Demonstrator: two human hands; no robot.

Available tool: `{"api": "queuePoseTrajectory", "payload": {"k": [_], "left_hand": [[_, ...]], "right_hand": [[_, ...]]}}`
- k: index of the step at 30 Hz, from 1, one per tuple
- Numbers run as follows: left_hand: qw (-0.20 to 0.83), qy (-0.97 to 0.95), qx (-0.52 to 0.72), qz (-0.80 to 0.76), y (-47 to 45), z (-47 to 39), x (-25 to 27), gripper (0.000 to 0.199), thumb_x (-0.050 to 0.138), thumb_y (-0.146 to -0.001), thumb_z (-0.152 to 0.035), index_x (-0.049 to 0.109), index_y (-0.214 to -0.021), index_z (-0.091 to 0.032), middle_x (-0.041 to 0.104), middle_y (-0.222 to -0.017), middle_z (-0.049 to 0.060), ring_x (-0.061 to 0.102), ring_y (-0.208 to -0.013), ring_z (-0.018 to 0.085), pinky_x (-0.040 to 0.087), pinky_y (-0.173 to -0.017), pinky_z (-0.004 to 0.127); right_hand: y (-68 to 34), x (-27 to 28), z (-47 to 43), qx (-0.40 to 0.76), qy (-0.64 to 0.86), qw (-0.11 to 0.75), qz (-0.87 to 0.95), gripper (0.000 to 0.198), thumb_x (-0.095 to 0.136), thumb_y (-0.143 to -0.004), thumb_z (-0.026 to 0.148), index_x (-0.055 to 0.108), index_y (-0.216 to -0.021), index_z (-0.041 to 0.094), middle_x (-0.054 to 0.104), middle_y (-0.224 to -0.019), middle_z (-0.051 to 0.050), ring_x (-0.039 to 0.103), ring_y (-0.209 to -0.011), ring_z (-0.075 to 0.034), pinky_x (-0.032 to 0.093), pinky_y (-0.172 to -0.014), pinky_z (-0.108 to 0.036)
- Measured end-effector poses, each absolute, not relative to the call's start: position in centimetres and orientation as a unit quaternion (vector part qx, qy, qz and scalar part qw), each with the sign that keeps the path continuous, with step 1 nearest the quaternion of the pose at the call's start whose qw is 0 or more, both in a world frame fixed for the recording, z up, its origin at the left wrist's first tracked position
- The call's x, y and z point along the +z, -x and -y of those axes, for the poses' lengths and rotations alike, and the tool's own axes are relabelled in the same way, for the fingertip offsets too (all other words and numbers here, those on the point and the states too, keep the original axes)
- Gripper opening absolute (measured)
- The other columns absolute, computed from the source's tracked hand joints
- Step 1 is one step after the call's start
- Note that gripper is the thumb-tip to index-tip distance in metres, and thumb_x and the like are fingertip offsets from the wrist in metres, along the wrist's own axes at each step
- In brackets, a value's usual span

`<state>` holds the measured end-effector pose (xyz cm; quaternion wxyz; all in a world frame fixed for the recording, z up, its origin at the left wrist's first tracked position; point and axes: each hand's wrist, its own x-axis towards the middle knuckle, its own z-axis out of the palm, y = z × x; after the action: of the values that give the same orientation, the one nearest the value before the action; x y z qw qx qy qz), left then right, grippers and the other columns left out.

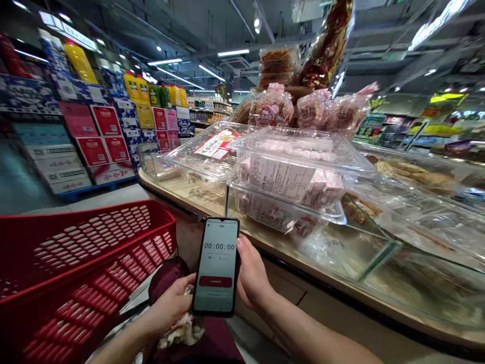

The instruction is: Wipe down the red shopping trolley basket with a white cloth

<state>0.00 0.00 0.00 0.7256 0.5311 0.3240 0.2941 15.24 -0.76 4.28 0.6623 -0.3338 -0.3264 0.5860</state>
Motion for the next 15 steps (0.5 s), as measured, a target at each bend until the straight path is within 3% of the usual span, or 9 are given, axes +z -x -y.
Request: {"api": "queuePoseTrajectory", "payload": {"k": [5, 10, 12, 15], "left_hand": [[0.701, -0.529, 0.288, -0.382, 0.8, -2.6, -0.3, 0.045, 0.059, -0.054, -0.018, 0.057, -0.098, -0.014, 0.064, -0.066, -0.001, 0.054, -0.057, 0.01, 0.043, -0.058, 0.022], [0.694, -0.448, 0.35, -0.442, 1.3, -7.9, -0.4, 0.047, 0.068, -0.052, -0.02, 0.054, -0.097, -0.015, 0.064, -0.065, 0.0, 0.056, -0.051, 0.011, 0.045, -0.05, 0.021], [0.682, -0.42, 0.378, -0.464, 1.6, -9.5, -0.4, 0.044, 0.067, -0.053, -0.014, 0.053, -0.095, -0.016, 0.065, -0.064, 0.001, 0.057, -0.05, 0.011, 0.046, -0.048, 0.021], [0.664, -0.402, 0.407, -0.481, 2.4, -10.6, -0.7, 0.037, 0.063, -0.057, -0.008, 0.053, -0.091, -0.016, 0.065, -0.063, 0.001, 0.059, -0.051, 0.011, 0.048, -0.048, 0.021]], "right_hand": [[-19.6, 5.9, 2.0, 0.477, 0.369, 0.721, 0.342, 0.024, 0.064, -0.071, 0.037, 0.061, -0.089, 0.021, 0.068, -0.088, -0.002, 0.06, -0.089, -0.019, 0.047, -0.084, -0.036], [-31.9, 9.6, 6.8, 0.118, 0.375, 0.862, 0.32, 0.012, 0.058, -0.072, 0.031, 0.058, -0.079, 0.021, 0.065, -0.08, 0.002, 0.061, -0.082, -0.016, 0.048, -0.084, -0.039], [-36.4, 10.7, 8.7, -0.011, 0.356, 0.881, 0.31, 0.006, 0.053, -0.074, 0.025, 0.056, -0.078, 0.022, 0.064, -0.082, 0.003, 0.061, -0.085, -0.015, 0.047, -0.085, -0.038], [-41.0, 12.2, 9.6, -0.116, 0.33, 0.891, 0.289, 0.012, 0.045, -0.076, 0.017, 0.056, -0.078, 0.023, 0.063, -0.083, 0.002, 0.061, -0.086, -0.013, 0.049, -0.084, -0.033]]}}
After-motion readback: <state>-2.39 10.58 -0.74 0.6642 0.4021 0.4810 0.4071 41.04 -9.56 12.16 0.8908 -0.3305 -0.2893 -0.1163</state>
